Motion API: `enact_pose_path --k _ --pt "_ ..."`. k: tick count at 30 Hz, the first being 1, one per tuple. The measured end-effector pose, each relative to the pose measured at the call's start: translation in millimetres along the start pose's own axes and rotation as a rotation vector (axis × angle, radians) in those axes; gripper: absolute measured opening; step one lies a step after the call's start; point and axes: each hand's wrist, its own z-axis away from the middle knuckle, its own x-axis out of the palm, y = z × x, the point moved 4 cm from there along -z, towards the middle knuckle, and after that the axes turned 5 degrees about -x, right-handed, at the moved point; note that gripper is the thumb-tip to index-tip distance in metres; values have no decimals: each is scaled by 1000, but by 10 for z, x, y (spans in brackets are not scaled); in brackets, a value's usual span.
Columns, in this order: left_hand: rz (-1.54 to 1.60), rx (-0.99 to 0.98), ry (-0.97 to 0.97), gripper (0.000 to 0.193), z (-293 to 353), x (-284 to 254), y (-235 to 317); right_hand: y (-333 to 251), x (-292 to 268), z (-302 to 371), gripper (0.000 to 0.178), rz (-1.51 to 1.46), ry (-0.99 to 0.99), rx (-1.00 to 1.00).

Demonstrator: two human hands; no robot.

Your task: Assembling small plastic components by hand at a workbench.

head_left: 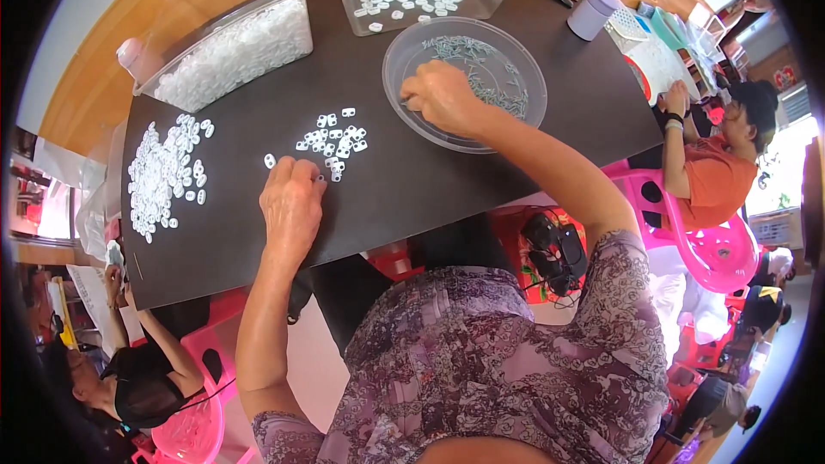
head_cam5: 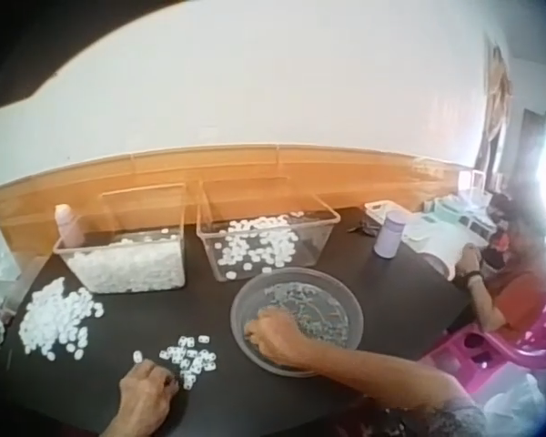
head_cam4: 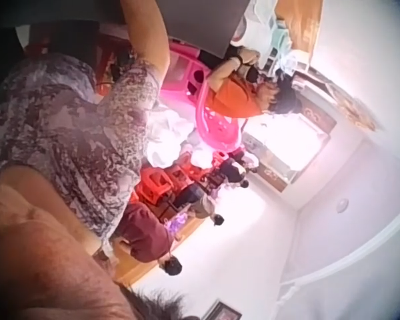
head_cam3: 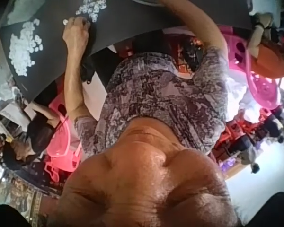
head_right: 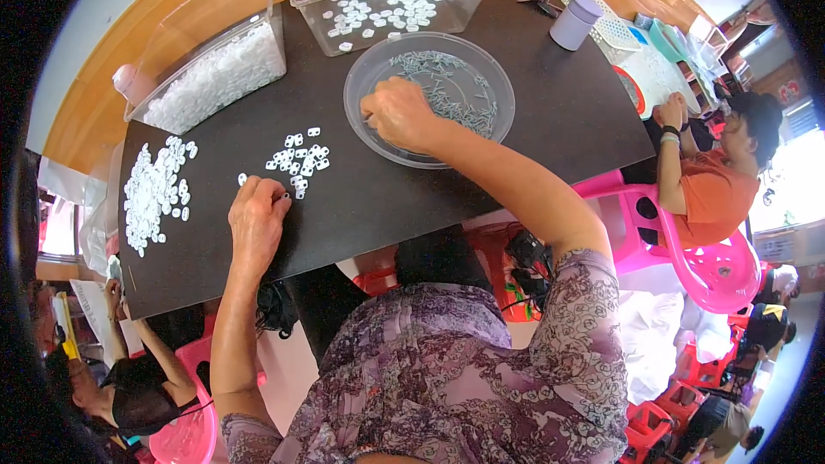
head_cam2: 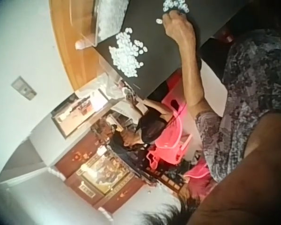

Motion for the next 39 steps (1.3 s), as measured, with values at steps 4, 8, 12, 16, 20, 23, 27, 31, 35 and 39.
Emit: enact_pose_path --k 4,8,12,16,20,23,27,31,35,39 --pt "107 -58 -20 15 10 7 -34 69 112 -48 6 -37 -64 -9" --pt "201 -68 44 15 61 12 -56 73 101 -14 5 -154 -7 -18" --pt "291 -105 75 14 137 -22 -103 -12 -95 17 4 -153 -53 64" --pt "542 -291 81 11 241 -44 -165 53 -186 120 9 -281 -37 186" --pt "767 -395 83 11 337 -7 -178 36 -224 166 14 -324 -1 244" --pt "881 -339 163 14 384 35 -126 16 -245 183 14 -315 -25 184" --pt "1059 -471 59 15 451 -7 95 -265 -382 175 9 -340 15 128" --pt "1396 -576 -55 11 494 123 261 -675 -473 248 7 -625 33 264" --pt "1547 -615 -87 11 547 172 301 -1033 -229 388 8 -1039 -73 445" --pt "1557 -600 -64 13 608 112 329 -1242 -112 419 12 -1066 -116 437"
